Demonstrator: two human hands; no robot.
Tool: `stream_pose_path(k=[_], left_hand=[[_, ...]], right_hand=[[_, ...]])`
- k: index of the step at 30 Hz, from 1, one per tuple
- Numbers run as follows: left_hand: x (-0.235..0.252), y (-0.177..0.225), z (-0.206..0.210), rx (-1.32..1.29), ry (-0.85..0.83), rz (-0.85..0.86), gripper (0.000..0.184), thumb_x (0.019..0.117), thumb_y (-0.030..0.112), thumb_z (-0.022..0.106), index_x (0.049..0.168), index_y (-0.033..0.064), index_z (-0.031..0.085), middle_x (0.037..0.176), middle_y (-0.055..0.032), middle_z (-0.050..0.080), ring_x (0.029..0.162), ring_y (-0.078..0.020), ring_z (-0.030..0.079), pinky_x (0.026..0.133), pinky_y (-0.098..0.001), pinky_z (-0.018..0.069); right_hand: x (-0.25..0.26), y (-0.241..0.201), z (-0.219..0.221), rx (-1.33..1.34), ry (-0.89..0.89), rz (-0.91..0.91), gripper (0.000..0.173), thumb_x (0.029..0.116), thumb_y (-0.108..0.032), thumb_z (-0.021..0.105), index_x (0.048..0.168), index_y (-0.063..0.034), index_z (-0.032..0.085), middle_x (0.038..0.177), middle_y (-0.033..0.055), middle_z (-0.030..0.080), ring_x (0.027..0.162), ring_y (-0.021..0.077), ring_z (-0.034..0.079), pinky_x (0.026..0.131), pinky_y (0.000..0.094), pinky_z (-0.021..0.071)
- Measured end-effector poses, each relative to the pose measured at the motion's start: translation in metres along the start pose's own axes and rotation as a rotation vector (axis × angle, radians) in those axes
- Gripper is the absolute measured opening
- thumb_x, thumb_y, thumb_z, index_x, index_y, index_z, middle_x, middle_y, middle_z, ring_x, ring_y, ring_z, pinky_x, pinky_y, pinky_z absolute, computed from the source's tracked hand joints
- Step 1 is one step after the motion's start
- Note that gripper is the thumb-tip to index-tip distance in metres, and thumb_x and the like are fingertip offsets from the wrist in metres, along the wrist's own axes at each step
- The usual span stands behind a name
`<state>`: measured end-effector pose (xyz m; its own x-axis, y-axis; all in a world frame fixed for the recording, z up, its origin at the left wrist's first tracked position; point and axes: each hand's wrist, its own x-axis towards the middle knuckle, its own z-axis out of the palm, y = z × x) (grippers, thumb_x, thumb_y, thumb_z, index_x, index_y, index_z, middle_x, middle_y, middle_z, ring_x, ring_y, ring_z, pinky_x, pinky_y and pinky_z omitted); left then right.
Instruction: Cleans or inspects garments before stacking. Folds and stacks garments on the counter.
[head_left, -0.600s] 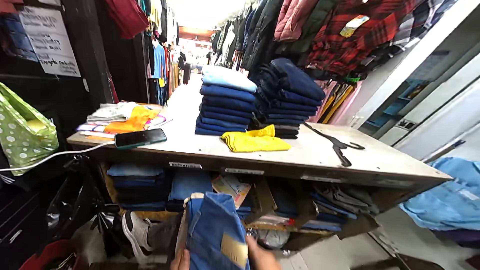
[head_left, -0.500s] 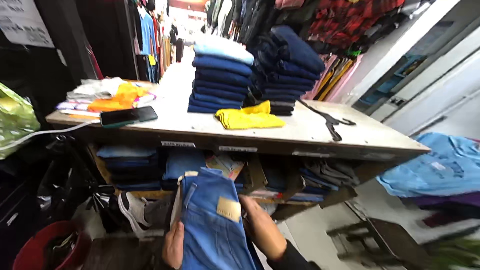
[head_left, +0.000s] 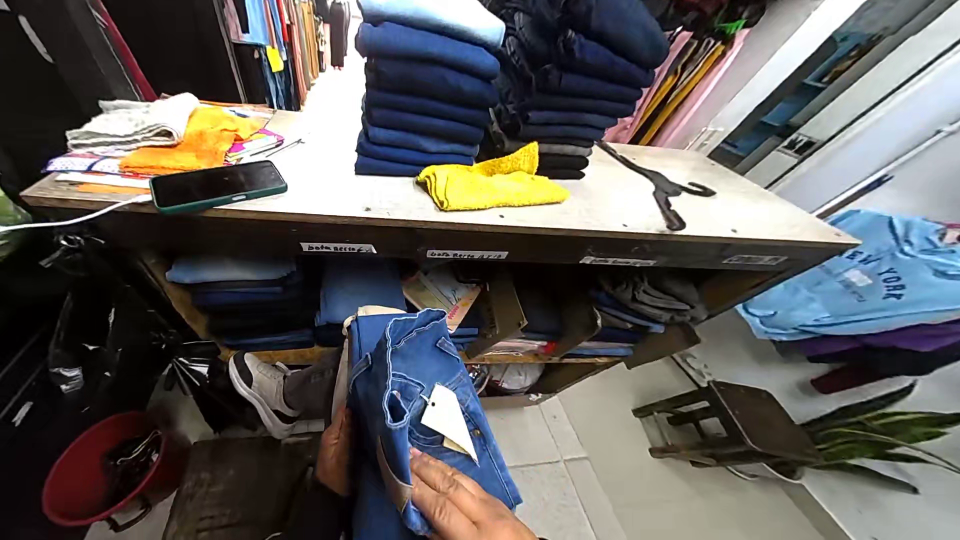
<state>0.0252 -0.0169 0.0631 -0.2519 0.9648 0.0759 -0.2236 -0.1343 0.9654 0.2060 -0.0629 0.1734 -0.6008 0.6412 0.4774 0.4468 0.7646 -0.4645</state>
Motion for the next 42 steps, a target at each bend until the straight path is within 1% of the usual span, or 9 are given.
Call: stream_pose_path(k=[6,9,14,17,20,26,32,36,42], left_hand=[[0.001,0.011,0.023,0.004,0.045,-0.052,0.035,0.1047,0.005,0.036,0.105,-0.0223,0.059,0.088,-0.0092,0.071,0.083,0.0047,0.066,0.085,-0.0152,0.0532],[0.001,0.029,0.010,0.078,-0.023,-0.122,0.039,0.1056,0.003,0.033,0.121,-0.0249,0.055,0.113,-0.0237,0.069,0.106,-0.0028,0.064,0.100,-0.0183,0.0469],[0.002,-0.003,0.000,0.181,-0.026,-0.021,0.046,0.1074,0.010,0.029,0.128,-0.0238,0.052,0.130,-0.0312,0.061,0.124,-0.0137,0.061,0.109,-0.0240,0.0434],[0.001,0.002,0.004,0.224,-0.018,-0.039,0.050,0.1066,0.016,0.032,0.129,-0.0246,0.051,0.135,-0.0344,0.057,0.130,-0.0186,0.058,0.112,-0.0254,0.0399],[0.001,0.005,0.006,0.235,0.000,-0.008,0.049,0.1057,0.015,0.033,0.126,-0.0244,0.055,0.134,-0.0345,0.058,0.130,-0.0186,0.058,0.112,-0.0244,0.0397],[0.000,0.005,0.006,0.279,0.005,-0.008,0.050,0.1046,0.015,0.032,0.123,-0.0241,0.057,0.135,-0.0358,0.057,0.132,-0.0220,0.057,0.113,-0.0263,0.0392],[0.000,-0.002,0.004,0.236,-0.008,0.017,0.050,0.1046,0.017,0.034,0.122,-0.0236,0.058,0.136,-0.0350,0.056,0.132,-0.0202,0.057,0.113,-0.0254,0.0397],[0.001,0.003,0.006,0.217,0.016,-0.012,0.048,0.1051,0.015,0.033,0.122,-0.0239,0.056,0.133,-0.0334,0.059,0.127,-0.0139,0.059,0.110,-0.0210,0.0413],[0.001,0.002,0.006,0.223,0.022,-0.029,0.049,0.1061,0.016,0.032,0.124,-0.0238,0.056,0.132,-0.0328,0.059,0.126,-0.0116,0.059,0.109,-0.0200,0.0414]], right_hand=[[-0.009,-0.013,0.001,0.024,-0.094,0.135,0.039,0.0951,0.002,0.060,0.133,-0.0019,0.065,0.130,0.0339,0.062,0.116,0.0419,0.068,0.100,0.0444,0.0551],[-0.013,-0.008,0.003,0.003,-0.046,0.132,0.040,0.0993,-0.014,0.060,0.130,0.0118,0.060,0.127,0.0277,0.067,0.116,0.0346,0.069,0.101,0.0430,0.0532],[-0.023,0.007,0.003,-0.173,-0.018,0.371,0.050,0.0916,-0.043,0.069,0.124,-0.0048,0.072,0.146,0.0398,0.045,0.136,0.0548,0.046,0.108,0.0648,0.0409],[-0.026,0.016,0.007,-0.293,0.000,0.455,0.076,0.0919,-0.056,0.061,0.131,0.0088,0.062,0.145,0.0374,0.048,0.134,0.0531,0.050,0.103,0.0688,0.0429],[-0.022,0.015,0.005,-0.381,0.050,0.480,0.064,0.0923,-0.034,0.065,0.132,0.0147,0.057,0.144,0.0291,0.054,0.132,0.0457,0.056,0.099,0.0706,0.0440],[-0.033,0.005,0.008,-0.591,-0.035,0.410,0.022,0.0882,0.000,0.063,0.107,0.0003,0.075,0.136,0.0112,0.067,0.129,0.0324,0.062,0.101,0.0753,0.0383],[-0.041,-0.004,0.005,-0.402,-0.142,0.464,0.020,0.0914,0.005,0.057,0.102,0.0050,0.075,0.132,0.0156,0.068,0.127,0.0374,0.062,0.101,0.0749,0.0381],[-0.036,-0.001,-0.001,-0.375,0.065,0.465,0.028,0.0876,0.003,0.062,0.114,0.0068,0.071,0.138,0.0168,0.064,0.129,0.0431,0.058,0.097,0.0707,0.0458],[-0.045,0.012,0.010,-0.513,0.036,0.438,0.031,0.0879,0.006,0.059,0.116,-0.0003,0.072,0.137,0.0051,0.067,0.132,0.0274,0.060,0.103,0.0726,0.0383]])
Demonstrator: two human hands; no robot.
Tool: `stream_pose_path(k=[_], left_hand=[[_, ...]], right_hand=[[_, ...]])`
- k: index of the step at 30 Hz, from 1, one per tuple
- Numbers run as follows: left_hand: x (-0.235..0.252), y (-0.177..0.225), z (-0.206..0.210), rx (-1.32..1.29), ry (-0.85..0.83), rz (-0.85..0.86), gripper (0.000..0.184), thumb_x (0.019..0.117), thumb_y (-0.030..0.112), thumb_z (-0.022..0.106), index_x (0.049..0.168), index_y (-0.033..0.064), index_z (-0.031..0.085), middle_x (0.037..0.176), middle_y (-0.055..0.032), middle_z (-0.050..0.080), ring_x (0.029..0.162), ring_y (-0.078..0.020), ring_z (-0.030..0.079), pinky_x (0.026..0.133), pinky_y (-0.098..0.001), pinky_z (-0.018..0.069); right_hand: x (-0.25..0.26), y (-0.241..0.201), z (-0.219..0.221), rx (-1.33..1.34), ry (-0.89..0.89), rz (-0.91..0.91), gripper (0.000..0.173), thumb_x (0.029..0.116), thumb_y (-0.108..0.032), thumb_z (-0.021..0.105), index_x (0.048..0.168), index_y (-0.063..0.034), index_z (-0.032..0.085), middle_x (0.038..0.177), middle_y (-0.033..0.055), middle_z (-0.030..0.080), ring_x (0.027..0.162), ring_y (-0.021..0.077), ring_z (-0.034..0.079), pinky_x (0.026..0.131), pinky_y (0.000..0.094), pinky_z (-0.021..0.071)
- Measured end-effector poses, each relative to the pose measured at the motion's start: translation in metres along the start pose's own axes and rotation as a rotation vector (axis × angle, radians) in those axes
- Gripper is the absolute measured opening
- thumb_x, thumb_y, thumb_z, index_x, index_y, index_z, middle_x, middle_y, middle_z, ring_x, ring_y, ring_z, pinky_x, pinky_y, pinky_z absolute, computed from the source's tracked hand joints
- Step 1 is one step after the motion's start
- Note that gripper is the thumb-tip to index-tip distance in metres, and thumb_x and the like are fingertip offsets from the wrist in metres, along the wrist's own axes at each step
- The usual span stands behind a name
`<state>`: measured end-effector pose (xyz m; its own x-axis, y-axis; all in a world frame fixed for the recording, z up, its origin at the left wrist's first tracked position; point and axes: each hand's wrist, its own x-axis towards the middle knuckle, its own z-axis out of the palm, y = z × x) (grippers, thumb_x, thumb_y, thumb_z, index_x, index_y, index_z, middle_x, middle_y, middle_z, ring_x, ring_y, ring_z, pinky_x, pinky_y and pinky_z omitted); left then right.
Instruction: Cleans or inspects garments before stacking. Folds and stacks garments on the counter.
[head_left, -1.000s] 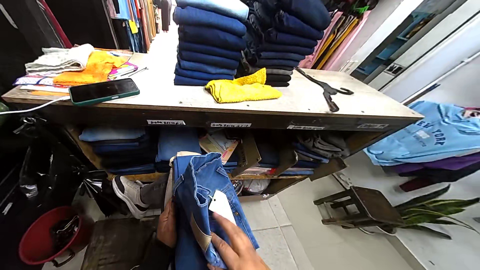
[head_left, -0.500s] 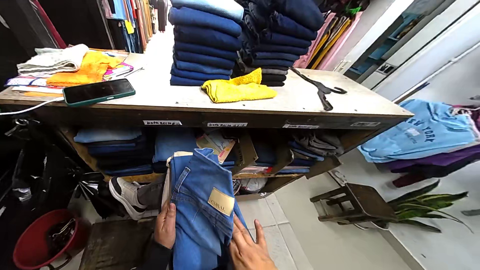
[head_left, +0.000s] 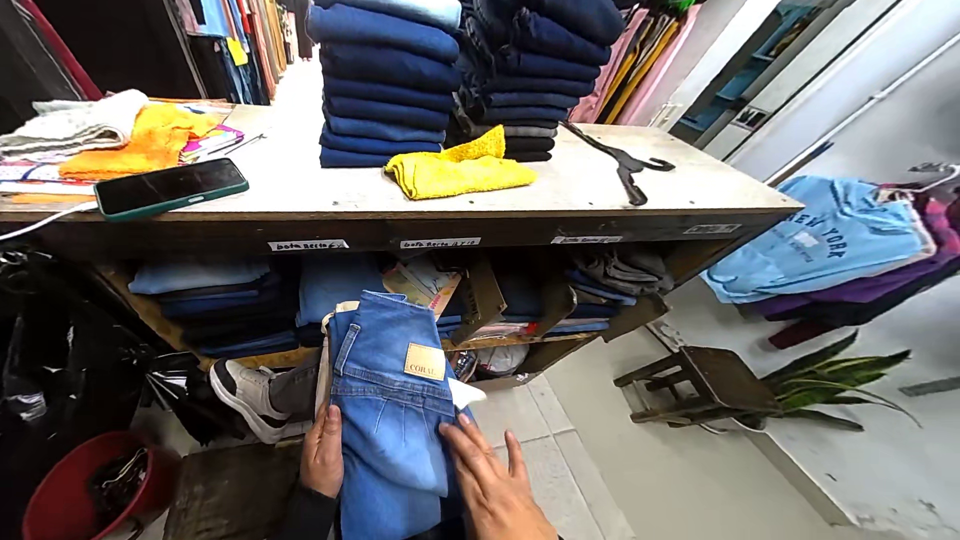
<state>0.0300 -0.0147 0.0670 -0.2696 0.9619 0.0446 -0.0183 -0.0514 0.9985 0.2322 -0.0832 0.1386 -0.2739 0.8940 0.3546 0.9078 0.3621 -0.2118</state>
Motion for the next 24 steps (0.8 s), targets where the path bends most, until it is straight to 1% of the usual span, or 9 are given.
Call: stream_pose_path(k=[3,6,8,11,14,15,18,21,24], left_hand=[[0.000,0.000,0.001,0.012,-0.007,-0.001,0.051,0.1057,0.017,0.032,0.125,-0.0238,0.055,0.136,-0.0339,0.057,0.129,-0.0149,0.058,0.110,-0.0216,0.0406],[-0.001,-0.001,0.001,0.010,-0.004,-0.008,0.050,0.1059,0.016,0.032,0.125,-0.0242,0.054,0.136,-0.0337,0.057,0.129,-0.0138,0.057,0.110,-0.0210,0.0400],[0.000,0.001,0.001,-0.004,-0.007,-0.017,0.050,0.1065,0.016,0.031,0.126,-0.0247,0.053,0.135,-0.0339,0.057,0.128,-0.0123,0.057,0.110,-0.0202,0.0399],[0.000,0.003,0.001,-0.029,0.007,-0.041,0.049,0.1070,0.015,0.030,0.125,-0.0243,0.053,0.132,-0.0324,0.059,0.124,-0.0082,0.059,0.108,-0.0179,0.0410],[0.000,0.003,-0.001,-0.006,0.002,-0.061,0.050,0.1071,0.016,0.030,0.128,-0.0235,0.052,0.134,-0.0329,0.058,0.126,-0.0133,0.058,0.110,-0.0223,0.0408],[0.000,0.004,-0.001,-0.006,0.004,-0.066,0.049,0.1073,0.015,0.030,0.128,-0.0235,0.052,0.134,-0.0332,0.058,0.127,-0.0137,0.058,0.110,-0.0224,0.0407],[-0.001,0.009,0.000,-0.020,0.009,-0.070,0.049,0.1070,0.014,0.031,0.127,-0.0248,0.052,0.135,-0.0344,0.056,0.128,-0.0124,0.057,0.111,-0.0209,0.0393],[-0.001,0.008,-0.001,-0.054,0.019,-0.070,0.048,0.1069,0.013,0.031,0.125,-0.0251,0.053,0.134,-0.0334,0.057,0.127,-0.0086,0.057,0.110,-0.0182,0.0389],[0.001,0.004,-0.002,-0.087,0.019,-0.054,0.047,0.1070,0.013,0.031,0.122,-0.0243,0.055,0.127,-0.0275,0.063,0.119,0.0001,0.059,0.106,-0.0143,0.0417]], right_hand=[[-0.004,-0.001,-0.005,0.145,-0.206,0.013,0.034,0.0912,0.008,0.056,0.123,0.0065,0.068,0.143,0.0123,0.062,0.135,0.0337,0.056,0.105,0.0719,0.0387],[-0.003,0.006,-0.004,0.214,-0.174,-0.080,0.038,0.0868,0.009,0.060,0.124,0.0085,0.067,0.139,0.0177,0.063,0.130,0.0350,0.060,0.105,0.0639,0.0451],[0.003,0.017,-0.006,0.391,-0.152,-0.072,0.034,0.0913,0.005,0.057,0.123,0.0065,0.068,0.135,0.0208,0.065,0.128,0.0361,0.062,0.108,0.0571,0.0467],[0.022,0.048,-0.001,0.517,0.011,0.106,0.030,0.1022,-0.015,0.050,0.121,0.0034,0.066,0.123,0.0201,0.066,0.113,0.0252,0.067,0.092,0.0374,0.0585],[0.045,0.080,0.010,0.669,-0.080,0.423,0.049,0.0968,-0.027,0.060,0.134,0.0040,0.056,0.117,0.0153,0.065,0.097,0.0190,0.068,0.081,0.0341,0.0587],[0.052,0.087,0.013,0.768,-0.135,0.496,0.047,0.0929,-0.028,0.066,0.130,0.0009,0.060,0.113,0.0121,0.067,0.092,0.0156,0.067,0.080,0.0319,0.0572],[0.065,0.083,0.022,0.981,-0.001,0.492,0.017,0.0869,-0.015,0.070,0.100,-0.0054,0.076,0.098,0.0017,0.070,0.074,0.0023,0.062,0.066,0.0190,0.0528],[0.074,0.069,0.018,1.183,0.244,0.390,0.017,0.0920,-0.001,0.060,0.104,0.0007,0.073,0.088,0.0025,0.073,0.060,0.0028,0.061,0.053,0.0187,0.0519],[0.075,0.059,0.013,1.325,0.292,0.356,0.017,0.0951,0.005,0.056,0.107,0.0015,0.068,0.092,0.0070,0.076,0.077,0.0155,0.075,0.071,0.0303,0.0648]])
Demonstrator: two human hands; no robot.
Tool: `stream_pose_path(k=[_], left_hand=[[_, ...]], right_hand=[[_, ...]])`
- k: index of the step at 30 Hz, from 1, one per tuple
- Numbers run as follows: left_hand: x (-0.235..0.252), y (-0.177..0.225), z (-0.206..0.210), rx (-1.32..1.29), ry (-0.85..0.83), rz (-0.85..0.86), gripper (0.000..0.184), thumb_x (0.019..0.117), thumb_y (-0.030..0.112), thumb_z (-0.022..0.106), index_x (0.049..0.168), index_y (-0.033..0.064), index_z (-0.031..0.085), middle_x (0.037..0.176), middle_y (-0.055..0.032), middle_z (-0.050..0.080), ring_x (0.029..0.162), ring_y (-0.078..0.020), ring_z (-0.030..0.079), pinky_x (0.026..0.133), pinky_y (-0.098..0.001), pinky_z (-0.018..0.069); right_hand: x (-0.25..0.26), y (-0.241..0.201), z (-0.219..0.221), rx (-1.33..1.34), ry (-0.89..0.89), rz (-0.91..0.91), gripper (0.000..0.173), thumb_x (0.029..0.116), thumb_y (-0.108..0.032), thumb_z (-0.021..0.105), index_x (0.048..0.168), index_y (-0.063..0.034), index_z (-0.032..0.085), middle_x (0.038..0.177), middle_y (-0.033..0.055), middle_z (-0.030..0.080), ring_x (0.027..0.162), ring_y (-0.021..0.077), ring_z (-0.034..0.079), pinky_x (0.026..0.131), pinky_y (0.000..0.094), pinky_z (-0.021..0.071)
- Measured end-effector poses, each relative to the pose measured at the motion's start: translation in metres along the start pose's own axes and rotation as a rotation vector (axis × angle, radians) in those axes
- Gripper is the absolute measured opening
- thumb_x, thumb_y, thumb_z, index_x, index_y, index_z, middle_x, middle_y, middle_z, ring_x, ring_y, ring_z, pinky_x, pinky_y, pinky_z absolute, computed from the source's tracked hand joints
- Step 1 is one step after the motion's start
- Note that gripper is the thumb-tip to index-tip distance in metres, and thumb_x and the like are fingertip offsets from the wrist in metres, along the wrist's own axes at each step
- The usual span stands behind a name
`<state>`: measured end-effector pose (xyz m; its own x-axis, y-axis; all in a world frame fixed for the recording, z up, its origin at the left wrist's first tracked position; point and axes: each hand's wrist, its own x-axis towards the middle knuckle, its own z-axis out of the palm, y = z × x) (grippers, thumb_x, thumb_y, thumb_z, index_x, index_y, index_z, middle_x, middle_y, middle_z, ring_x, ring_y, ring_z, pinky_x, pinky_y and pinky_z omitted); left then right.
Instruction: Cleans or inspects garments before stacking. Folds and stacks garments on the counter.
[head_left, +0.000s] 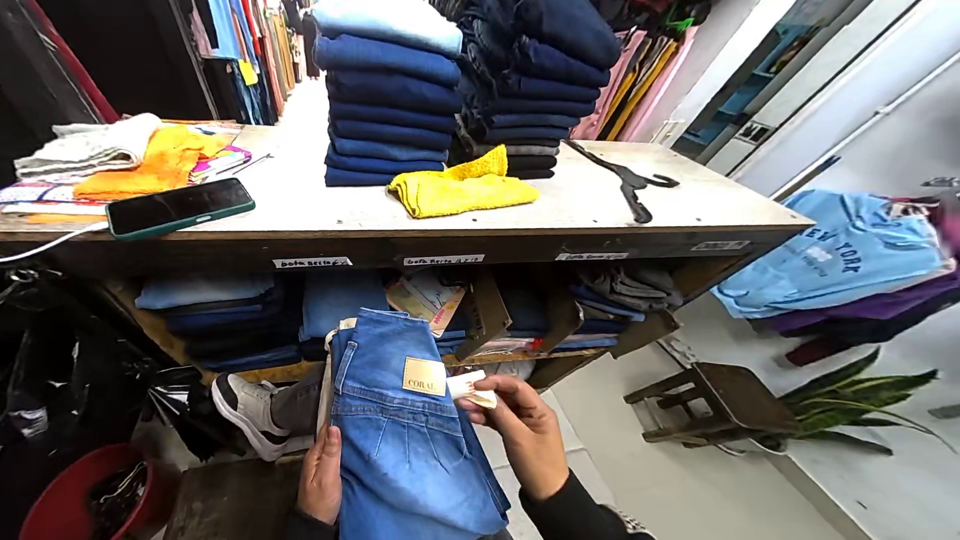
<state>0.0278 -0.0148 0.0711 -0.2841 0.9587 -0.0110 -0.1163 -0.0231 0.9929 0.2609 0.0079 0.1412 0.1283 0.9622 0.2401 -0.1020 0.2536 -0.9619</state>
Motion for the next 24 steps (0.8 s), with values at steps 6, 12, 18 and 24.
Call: stream_pose_path(k=[6,12,18,24], left_hand=[[0.001,-0.003,-0.001,-0.009,-0.012,0.000,0.047,0.1065,0.014,0.031,0.122,-0.0244,0.054,0.124,-0.0244,0.066,0.115,0.0030,0.060,0.105,-0.0139,0.0430],[0.001,-0.001,0.001,-0.012,0.001,0.004,0.046,0.1066,0.013,0.031,0.120,-0.0235,0.056,0.119,-0.0209,0.068,0.111,0.0061,0.061,0.102,-0.0121,0.0443],[0.001,0.000,0.001,0.001,0.002,-0.014,0.046,0.1063,0.014,0.031,0.122,-0.0233,0.054,0.122,-0.0222,0.066,0.113,0.0043,0.061,0.103,-0.0133,0.0438],[-0.001,0.000,0.004,0.041,0.006,0.031,0.045,0.1049,0.013,0.038,0.125,-0.0228,0.054,0.127,-0.0267,0.063,0.117,-0.0031,0.062,0.105,-0.0172,0.0449]], right_hand=[[0.000,0.013,-0.008,-0.097,0.067,0.082,0.026,0.0990,-0.010,0.046,0.095,-0.0025,0.072,0.086,0.0009,0.073,0.077,0.0074,0.067,0.072,0.0249,0.0564],[0.004,0.009,-0.008,-0.061,0.113,0.110,0.023,0.0820,0.006,0.067,0.104,0.0008,0.062,0.086,0.0063,0.073,0.071,0.0113,0.069,0.068,0.0260,0.0595],[0.003,0.012,-0.015,-0.109,0.088,0.145,0.033,0.0854,0.003,0.059,0.118,0.0044,0.063,0.105,0.0127,0.074,0.086,0.0170,0.072,0.076,0.0300,0.0608],[0.002,-0.011,0.009,0.110,-0.134,0.355,0.062,0.0868,-0.003,0.061,0.143,0.0067,0.038,0.116,0.0137,0.071,0.101,0.0183,0.072,0.088,0.0351,0.0604]])
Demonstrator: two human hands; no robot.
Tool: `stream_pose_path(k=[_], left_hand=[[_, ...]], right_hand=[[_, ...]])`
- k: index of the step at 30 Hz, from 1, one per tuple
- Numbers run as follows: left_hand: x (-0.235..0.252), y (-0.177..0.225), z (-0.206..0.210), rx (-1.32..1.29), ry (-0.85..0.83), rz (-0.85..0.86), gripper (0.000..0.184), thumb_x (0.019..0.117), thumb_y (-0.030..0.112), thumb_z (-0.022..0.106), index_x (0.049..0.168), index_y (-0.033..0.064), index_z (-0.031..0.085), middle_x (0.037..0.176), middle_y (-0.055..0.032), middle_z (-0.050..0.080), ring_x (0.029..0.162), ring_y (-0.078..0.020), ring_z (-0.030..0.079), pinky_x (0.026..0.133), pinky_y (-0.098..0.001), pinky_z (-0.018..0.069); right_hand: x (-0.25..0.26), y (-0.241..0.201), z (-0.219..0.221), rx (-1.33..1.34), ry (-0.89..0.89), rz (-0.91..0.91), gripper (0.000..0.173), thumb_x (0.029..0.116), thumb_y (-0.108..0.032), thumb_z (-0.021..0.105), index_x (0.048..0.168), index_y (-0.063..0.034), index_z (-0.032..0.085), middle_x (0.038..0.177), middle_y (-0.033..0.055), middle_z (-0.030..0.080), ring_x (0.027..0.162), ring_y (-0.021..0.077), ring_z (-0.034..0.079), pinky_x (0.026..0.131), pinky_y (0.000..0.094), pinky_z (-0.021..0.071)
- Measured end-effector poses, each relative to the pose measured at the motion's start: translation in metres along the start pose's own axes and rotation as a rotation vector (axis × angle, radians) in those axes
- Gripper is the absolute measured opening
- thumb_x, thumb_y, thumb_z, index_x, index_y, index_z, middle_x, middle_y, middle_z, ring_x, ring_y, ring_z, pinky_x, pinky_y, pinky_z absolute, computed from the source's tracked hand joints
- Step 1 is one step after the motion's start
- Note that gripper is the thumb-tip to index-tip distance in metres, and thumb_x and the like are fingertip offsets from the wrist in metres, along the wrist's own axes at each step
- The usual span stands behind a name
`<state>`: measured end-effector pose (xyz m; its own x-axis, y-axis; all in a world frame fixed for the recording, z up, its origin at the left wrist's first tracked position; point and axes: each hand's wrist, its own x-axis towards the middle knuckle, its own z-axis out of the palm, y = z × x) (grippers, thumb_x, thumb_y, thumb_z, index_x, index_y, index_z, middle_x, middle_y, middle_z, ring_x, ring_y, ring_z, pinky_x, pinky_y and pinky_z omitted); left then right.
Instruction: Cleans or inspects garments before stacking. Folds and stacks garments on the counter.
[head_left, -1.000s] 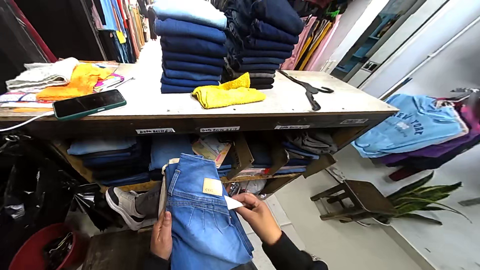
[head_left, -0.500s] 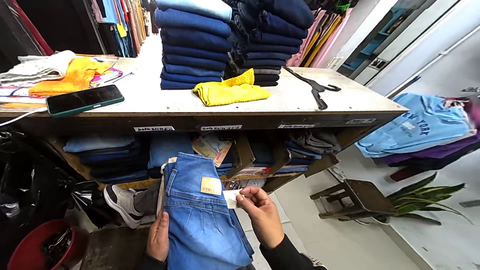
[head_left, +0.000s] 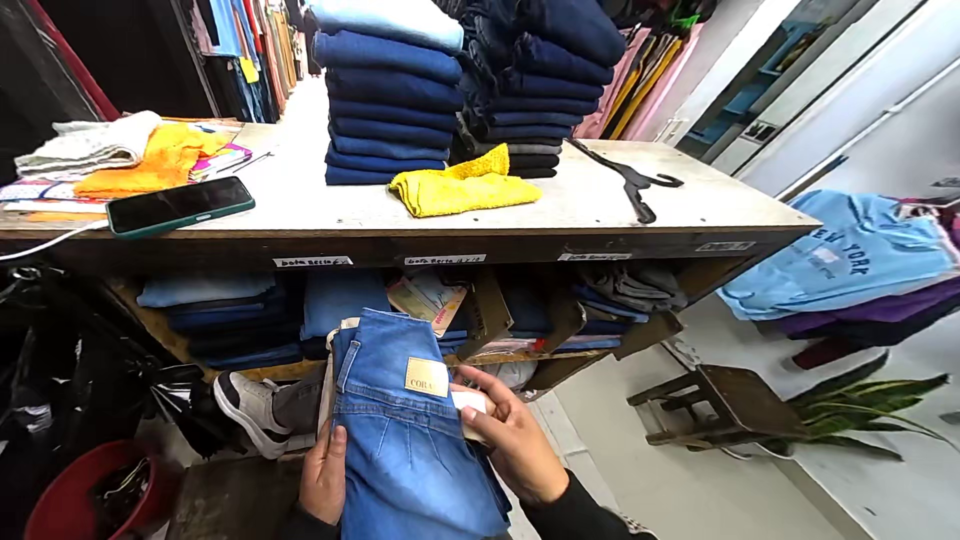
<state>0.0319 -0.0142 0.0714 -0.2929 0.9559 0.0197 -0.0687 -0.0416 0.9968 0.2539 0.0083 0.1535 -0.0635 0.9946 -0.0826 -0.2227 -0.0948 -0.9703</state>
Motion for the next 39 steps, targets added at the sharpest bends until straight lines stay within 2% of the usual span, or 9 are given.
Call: stream_pose_path(k=[4,8,9,11,14,19,25,33,39], left_hand=[[-0.008,0.016,-0.002,0.189,0.017,0.101,0.062,0.0907,0.025,0.061,0.135,-0.0176,0.050,0.147,-0.0364,0.044,0.138,-0.0370,0.047,0.113,-0.0441,0.0413],[-0.036,0.069,-0.012,0.037,-0.147,0.282,0.115,0.0888,0.069,0.060,0.143,-0.0261,0.024,0.149,-0.0301,0.043,0.139,-0.0113,0.045,0.115,-0.0277,0.0401],[-0.040,0.076,-0.012,0.024,-0.161,0.295,0.113,0.0881,0.067,0.063,0.140,-0.0265,0.026,0.147,-0.0301,0.044,0.138,-0.0102,0.047,0.115,-0.0268,0.0411],[-0.043,0.085,-0.011,0.088,-0.100,0.210,0.083,0.0877,0.037,0.070,0.133,-0.0246,0.038,0.141,-0.0325,0.049,0.132,-0.0138,0.052,0.109,-0.0267,0.0442],[-0.037,0.088,-0.016,0.210,0.003,0.043,0.045,0.0874,0.009,0.060,0.125,-0.0137,0.051,0.116,-0.0163,0.063,0.106,-0.0083,0.064,0.091,-0.0247,0.0543],[-0.035,0.075,-0.024,0.185,0.011,0.059,0.040,0.0878,0.011,0.061,0.120,-0.0106,0.053,0.105,-0.0086,0.065,0.096,-0.0034,0.066,0.083,-0.0207,0.0561],[-0.036,0.069,-0.030,0.132,-0.003,0.078,0.039,0.0863,0.009,0.061,0.119,-0.0099,0.052,0.103,-0.0060,0.065,0.094,-0.0018,0.066,0.082,-0.0195,0.0567],[-0.038,0.072,-0.028,0.078,-0.005,0.055,0.038,0.0860,0.006,0.060,0.119,-0.0096,0.050,0.103,-0.0049,0.064,0.094,-0.0016,0.066,0.082,-0.0191,0.0568],[-0.039,0.070,-0.029,0.080,-0.007,0.058,0.037,0.0858,0.005,0.060,0.118,-0.0099,0.050,0.103,-0.0052,0.063,0.093,-0.0014,0.065,0.080,-0.0176,0.0564]], right_hand=[[-0.015,-0.009,0.023,-0.413,-0.346,-0.405,0.043,0.0976,-0.012,0.060,0.136,0.0074,0.058,0.130,0.0131,0.068,0.118,0.0140,0.065,0.103,0.0313,0.0532],[-0.038,-0.006,0.056,-0.768,-0.512,-0.800,0.030,0.1013,0.002,0.049,0.124,-0.0013,0.068,0.120,0.0132,0.073,0.110,0.0211,0.068,0.101,0.0296,0.0491],[-0.043,-0.001,0.059,-0.796,-0.554,-0.828,0.028,0.1011,0.004,0.049,0.120,-0.0008,0.069,0.119,0.0136,0.073,0.112,0.0216,0.069,0.103,0.0286,0.0494],[-0.048,0.006,0.060,-0.810,-0.622,-0.824,0.025,0.0976,0.007,0.052,0.113,0.0021,0.071,0.116,0.0178,0.073,0.110,0.0239,0.071,0.102,0.0288,0.0510],[-0.052,-0.003,0.053,-0.793,-0.602,-0.738,0.023,0.0973,0.008,0.054,0.110,0.0013,0.073,0.118,0.0171,0.073,0.113,0.0195,0.071,0.102,0.0258,0.0521],[-0.057,-0.004,0.031,-0.817,-0.490,-0.758,0.012,0.0947,0.002,0.062,0.091,-0.0010,0.073,0.106,0.0125,0.071,0.107,0.0128,0.068,0.098,0.0184,0.0518],[-0.055,0.009,-0.006,-0.936,-0.306,-0.787,0.014,0.0971,-0.010,0.061,0.097,-0.0154,0.075,0.098,0.0025,0.068,0.103,0.0121,0.063,0.095,0.0218,0.0501],[-0.055,0.011,-0.009,-0.899,-0.344,-0.740,0.013,0.0979,-0.007,0.060,0.097,-0.0095,0.073,0.108,0.0057,0.073,0.109,0.0137,0.067,0.100,0.0239,0.0512],[-0.063,0.012,-0.011,-0.915,-0.276,-0.719,0.017,0.0943,-0.012,0.066,0.100,-0.0204,0.079,0.090,0.0048,0.062,0.095,0.0095,0.060,0.088,0.0163,0.0470]])
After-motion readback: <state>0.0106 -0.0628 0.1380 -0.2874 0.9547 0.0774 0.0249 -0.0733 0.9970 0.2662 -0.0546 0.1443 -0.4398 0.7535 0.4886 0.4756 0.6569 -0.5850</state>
